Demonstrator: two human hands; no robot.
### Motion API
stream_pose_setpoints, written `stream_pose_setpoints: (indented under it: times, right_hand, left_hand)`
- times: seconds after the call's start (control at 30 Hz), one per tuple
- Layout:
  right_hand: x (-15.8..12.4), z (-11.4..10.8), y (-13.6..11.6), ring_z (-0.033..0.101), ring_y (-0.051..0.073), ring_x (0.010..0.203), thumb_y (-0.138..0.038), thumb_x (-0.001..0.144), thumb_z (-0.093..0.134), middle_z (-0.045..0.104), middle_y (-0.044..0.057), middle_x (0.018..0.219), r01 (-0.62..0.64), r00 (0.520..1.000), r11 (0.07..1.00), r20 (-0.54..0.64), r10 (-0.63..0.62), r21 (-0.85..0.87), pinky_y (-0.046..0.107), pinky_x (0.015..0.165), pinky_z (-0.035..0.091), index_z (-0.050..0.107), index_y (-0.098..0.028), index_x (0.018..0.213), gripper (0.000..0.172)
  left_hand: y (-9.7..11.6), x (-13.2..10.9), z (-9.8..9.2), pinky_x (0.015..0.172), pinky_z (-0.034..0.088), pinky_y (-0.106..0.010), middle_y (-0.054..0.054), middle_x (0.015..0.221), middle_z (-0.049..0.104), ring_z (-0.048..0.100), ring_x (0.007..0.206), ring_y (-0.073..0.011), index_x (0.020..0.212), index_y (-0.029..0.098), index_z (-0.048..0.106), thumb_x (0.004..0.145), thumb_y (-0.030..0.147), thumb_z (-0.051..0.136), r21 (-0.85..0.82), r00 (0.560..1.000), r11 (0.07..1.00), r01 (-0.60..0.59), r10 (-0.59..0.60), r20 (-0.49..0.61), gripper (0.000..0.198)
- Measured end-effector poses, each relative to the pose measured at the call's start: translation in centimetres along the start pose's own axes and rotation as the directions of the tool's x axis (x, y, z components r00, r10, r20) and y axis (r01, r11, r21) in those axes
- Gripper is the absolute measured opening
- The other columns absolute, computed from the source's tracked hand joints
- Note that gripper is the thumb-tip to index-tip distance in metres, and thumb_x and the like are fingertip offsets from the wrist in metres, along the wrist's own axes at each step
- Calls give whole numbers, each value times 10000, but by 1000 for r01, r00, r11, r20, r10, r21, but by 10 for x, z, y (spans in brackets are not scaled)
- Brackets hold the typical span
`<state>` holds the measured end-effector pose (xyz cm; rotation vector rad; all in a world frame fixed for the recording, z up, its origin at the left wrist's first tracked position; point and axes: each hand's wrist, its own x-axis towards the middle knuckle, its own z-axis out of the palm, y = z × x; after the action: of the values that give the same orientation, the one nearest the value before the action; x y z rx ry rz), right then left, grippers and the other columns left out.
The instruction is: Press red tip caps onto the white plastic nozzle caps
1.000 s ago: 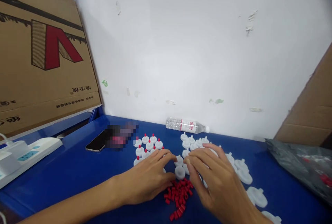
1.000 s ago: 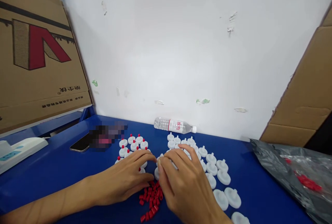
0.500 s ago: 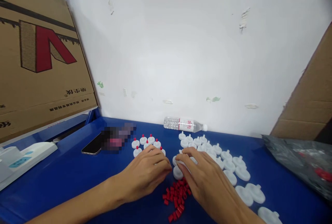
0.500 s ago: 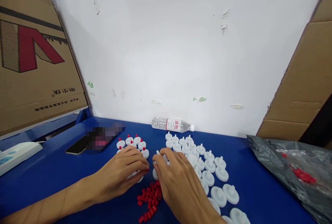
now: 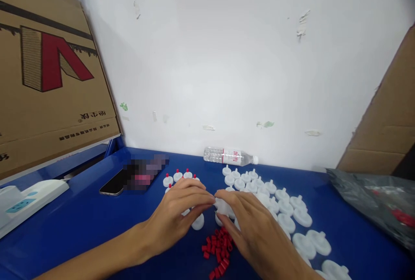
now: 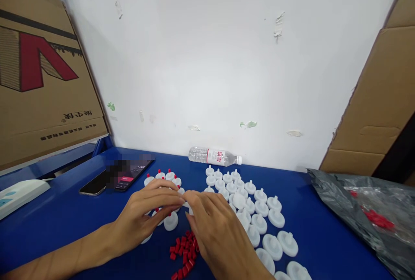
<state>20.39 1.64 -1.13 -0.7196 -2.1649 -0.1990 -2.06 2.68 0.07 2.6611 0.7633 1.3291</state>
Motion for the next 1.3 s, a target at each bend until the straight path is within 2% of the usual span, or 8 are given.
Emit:
stream_pose_setpoints:
  times: [0.2,0.33,0.43,0.6,0.8,0.97,1.1,1.3]
  right_hand:
    - [1,1,1,713,225,1043,-117,1033,466,744,84,1149,61,997,998,-47,-63,-31,370,886,607,518,-176,1318,295]
    - [1,0,-1,712,217,971,-107,1036,438,740,89,1117,86,995,995,-53,-89,-54,360,853,604,558,-182,1243,251]
    - [2,0,-5,710,214,916,-57,1010,418,735,91,1075,110,992,988,-54,-116,-104,351,814,600,576,-184,1202,279]
    - [5,4,-10,692,206,820,-18,991,424,730,85,962,128,988,984,-75,-138,-120,343,755,582,570,-189,1024,227]
    - [3,8,-10,691,216,830,2,979,445,734,99,994,140,985,982,-83,-151,-124,360,772,577,553,-168,1114,241]
    - [-1,11,-3,694,235,991,-41,993,472,721,91,1110,17,999,1000,33,-17,3,387,853,595,507,-181,1264,307]
    - [0,6,6,613,291,1217,-144,1006,527,652,129,1317,-97,992,992,69,102,-80,488,996,542,475,-189,1379,379]
    - [1,-4,17,627,262,1055,-162,1035,493,689,66,1081,-153,984,984,75,160,-92,500,953,498,592,-220,1178,184]
  left_hand:
    - [0,-1,0,868,565,-347,-69,1014,771,711,987,-219,1141,219,722,1022,218,629,89,998,996,19,-15,-54,151]
    - [2,1,-5,880,549,-365,-70,974,762,670,1003,-229,1185,189,675,1048,144,537,195,997,979,-66,57,49,200]
    - [3,1,-7,841,543,-343,-74,917,726,623,945,-218,1119,164,658,1036,89,489,114,991,992,-47,33,126,203]
    - [0,-3,-5,769,508,-322,-84,903,688,596,902,-213,1014,158,632,975,0,411,2,986,1000,27,-27,162,275]
    - [-1,-2,-2,755,498,-324,-88,915,686,592,864,-205,999,156,650,1011,64,446,-15,978,996,83,-78,191,224]
    - [-5,1,2,816,496,-366,-80,928,707,580,901,-218,1103,162,673,1024,81,505,35,990,999,28,-33,140,202]
    - [-11,1,5,848,496,-389,-86,981,716,596,942,-229,1230,187,671,1013,111,575,105,996,994,0,-9,86,249]
    - [-17,-3,7,887,483,-404,-64,949,716,583,934,-223,1196,201,706,1022,135,553,129,976,987,97,-120,179,242]
